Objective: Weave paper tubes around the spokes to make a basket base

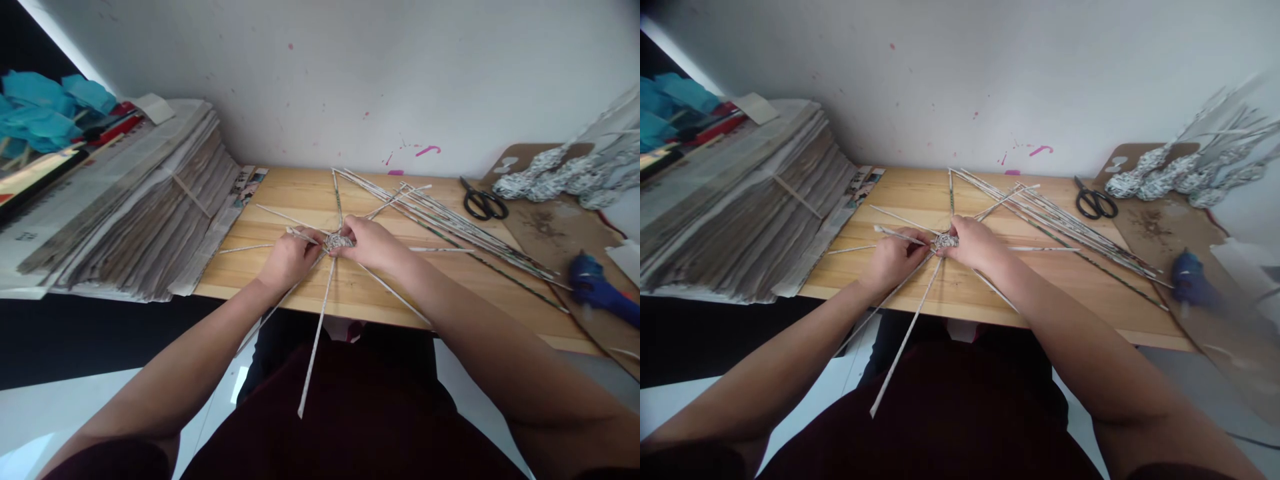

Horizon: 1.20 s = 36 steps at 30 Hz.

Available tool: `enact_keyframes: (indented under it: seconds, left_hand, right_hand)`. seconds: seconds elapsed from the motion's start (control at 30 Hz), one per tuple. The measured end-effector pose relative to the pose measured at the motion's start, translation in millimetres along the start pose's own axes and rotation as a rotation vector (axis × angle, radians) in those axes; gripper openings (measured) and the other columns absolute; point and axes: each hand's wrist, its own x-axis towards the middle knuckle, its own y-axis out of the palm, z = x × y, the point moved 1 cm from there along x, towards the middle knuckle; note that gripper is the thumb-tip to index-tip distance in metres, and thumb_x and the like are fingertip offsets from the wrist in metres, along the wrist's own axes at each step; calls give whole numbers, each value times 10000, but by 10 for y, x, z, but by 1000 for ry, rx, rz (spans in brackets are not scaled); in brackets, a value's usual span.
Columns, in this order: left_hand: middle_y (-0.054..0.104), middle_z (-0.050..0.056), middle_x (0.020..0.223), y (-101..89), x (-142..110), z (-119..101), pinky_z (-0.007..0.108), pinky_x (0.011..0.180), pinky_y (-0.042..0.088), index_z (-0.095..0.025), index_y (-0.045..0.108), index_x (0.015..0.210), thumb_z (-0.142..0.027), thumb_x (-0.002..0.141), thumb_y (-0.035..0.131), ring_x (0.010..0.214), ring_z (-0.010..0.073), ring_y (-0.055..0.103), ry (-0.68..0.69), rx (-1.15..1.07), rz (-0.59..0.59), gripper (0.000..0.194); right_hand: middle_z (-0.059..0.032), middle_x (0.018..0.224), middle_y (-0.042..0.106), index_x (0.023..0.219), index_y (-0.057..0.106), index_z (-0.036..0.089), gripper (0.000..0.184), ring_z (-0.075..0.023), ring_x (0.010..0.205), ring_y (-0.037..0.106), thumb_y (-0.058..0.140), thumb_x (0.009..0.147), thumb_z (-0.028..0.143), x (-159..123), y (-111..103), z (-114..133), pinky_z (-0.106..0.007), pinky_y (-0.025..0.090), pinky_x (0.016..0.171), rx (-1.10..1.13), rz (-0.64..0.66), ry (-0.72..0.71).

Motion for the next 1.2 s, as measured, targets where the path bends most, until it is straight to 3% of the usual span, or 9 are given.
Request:
enact_keyframes:
  seconds: [0.1, 0.23, 0.43, 0.57, 0.73, 1.03, 1.2]
  left_hand:
    - [737, 64, 981, 16, 14, 15, 317, 858, 511, -183, 698, 965, -168, 901, 575, 933, 218, 678, 48, 39, -6, 140]
    - [744, 61, 986, 29, 47, 18, 317, 850, 508, -191, 695, 963, -138, 896, 550, 934, 222, 681, -5, 35, -18, 168]
    - [749, 18, 896, -2, 49, 21, 271, 754, 506, -202, 704, 1000, -299, 906, 613, 783, 168, 678, -127, -233, 69, 163]
    - [725, -2, 783, -18, 62, 14, 270, 695, 488, -202, 730, 958, -289, 832, 698, 702, 163, 650, -176, -229, 136, 156]
    - [740, 20, 858, -25, 104, 3, 296, 769, 488, -204, 718, 844, -202, 827, 686, 810, 192, 661, -95, -130, 105, 36]
    - [689, 42, 897, 11, 119, 22, 312, 804, 481, -191, 647, 850, -120, 851, 626, 879, 202, 635, 58, -50, 106, 75]
    - [655, 52, 915, 50, 116, 27, 301, 785, 478, -198, 597, 851, -104, 868, 557, 872, 197, 622, 71, -3, 92, 104]
  right_hand:
    - [-63, 968, 701, 968, 616, 208, 407, -210, 840, 632, 866, 713, 402, 7, -5, -15, -316, 430, 712, 15, 25, -6]
    - [-49, 953, 695, 953, 598, 212, 419, -202, 818, 619, 873, 691, 388, 7, 8, -20, -311, 418, 688, 0, 25, -27]
    - [-54, 966, 696, 957, 595, 210, 435, -204, 826, 625, 868, 679, 404, 4, 17, -47, -311, 430, 687, 14, 23, -44]
    - [-52, 974, 709, 951, 592, 215, 447, -199, 820, 635, 870, 671, 424, 23, 0, -66, -298, 431, 674, 20, 48, -50]
    - [-55, 926, 710, 935, 601, 210, 299, -186, 788, 628, 742, 825, 450, 52, -46, -34, -291, 413, 658, 3, 82, 7]
    - [-34, 901, 699, 961, 609, 214, 344, -180, 773, 610, 823, 762, 396, 58, -6, -22, -283, 378, 669, -21, 48, 4]
    - [-36, 896, 707, 921, 584, 219, 330, -187, 761, 610, 822, 766, 388, 59, 3, -11, -284, 355, 637, -43, 36, -31]
